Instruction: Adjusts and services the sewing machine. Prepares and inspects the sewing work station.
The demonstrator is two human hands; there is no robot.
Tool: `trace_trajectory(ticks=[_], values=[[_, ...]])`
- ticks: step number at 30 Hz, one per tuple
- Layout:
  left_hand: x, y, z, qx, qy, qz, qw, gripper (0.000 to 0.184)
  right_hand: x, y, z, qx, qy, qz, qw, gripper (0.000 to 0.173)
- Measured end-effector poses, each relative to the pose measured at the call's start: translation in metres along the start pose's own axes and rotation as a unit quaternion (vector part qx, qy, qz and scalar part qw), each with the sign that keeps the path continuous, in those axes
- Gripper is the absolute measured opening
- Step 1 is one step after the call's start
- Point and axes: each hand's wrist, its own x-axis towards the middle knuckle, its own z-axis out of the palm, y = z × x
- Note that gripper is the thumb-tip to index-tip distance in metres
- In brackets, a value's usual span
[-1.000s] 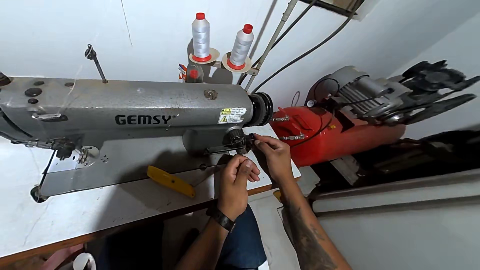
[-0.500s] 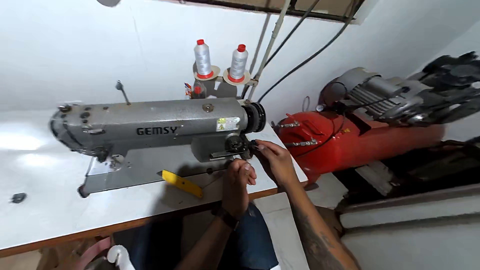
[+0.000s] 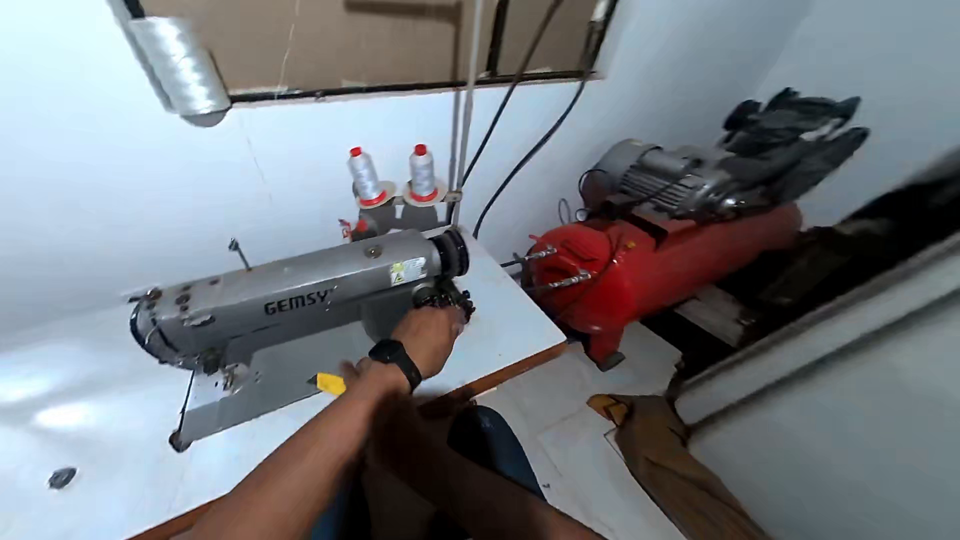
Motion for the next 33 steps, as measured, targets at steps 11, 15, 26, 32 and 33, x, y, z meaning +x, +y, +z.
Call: trace_trajectory(ticks=[11,15,26,32,33], values=[[0.007,0.031,0.016,0.087,-0.042,-0.089,0.991,0.045,-0.11,0.064,0.032,0.118,0.066,-0.01,0.991,0.035],[0.008,0.043,0.009,0.085,-0.071,-0.114,0.987,0.042,-0.173,0.156,0.0,0.217,0.105,0.124,0.962,0.047],[0.012,0.033,0.035,-0.073,0.087,-0.12,0.986,0.04,-0.039,0.258,-0.067,0.215,0.264,0.064,0.938,0.034],[0.025,0.033,0.033,-0.171,0.173,-0.128,0.962,0.04,-0.014,0.263,-0.092,0.192,0.226,0.013,0.955,0.031],[0.029,0.034,0.034,-0.186,0.182,-0.122,0.958,0.04,-0.008,0.261,-0.099,0.187,0.204,0.021,0.961,0.03]])
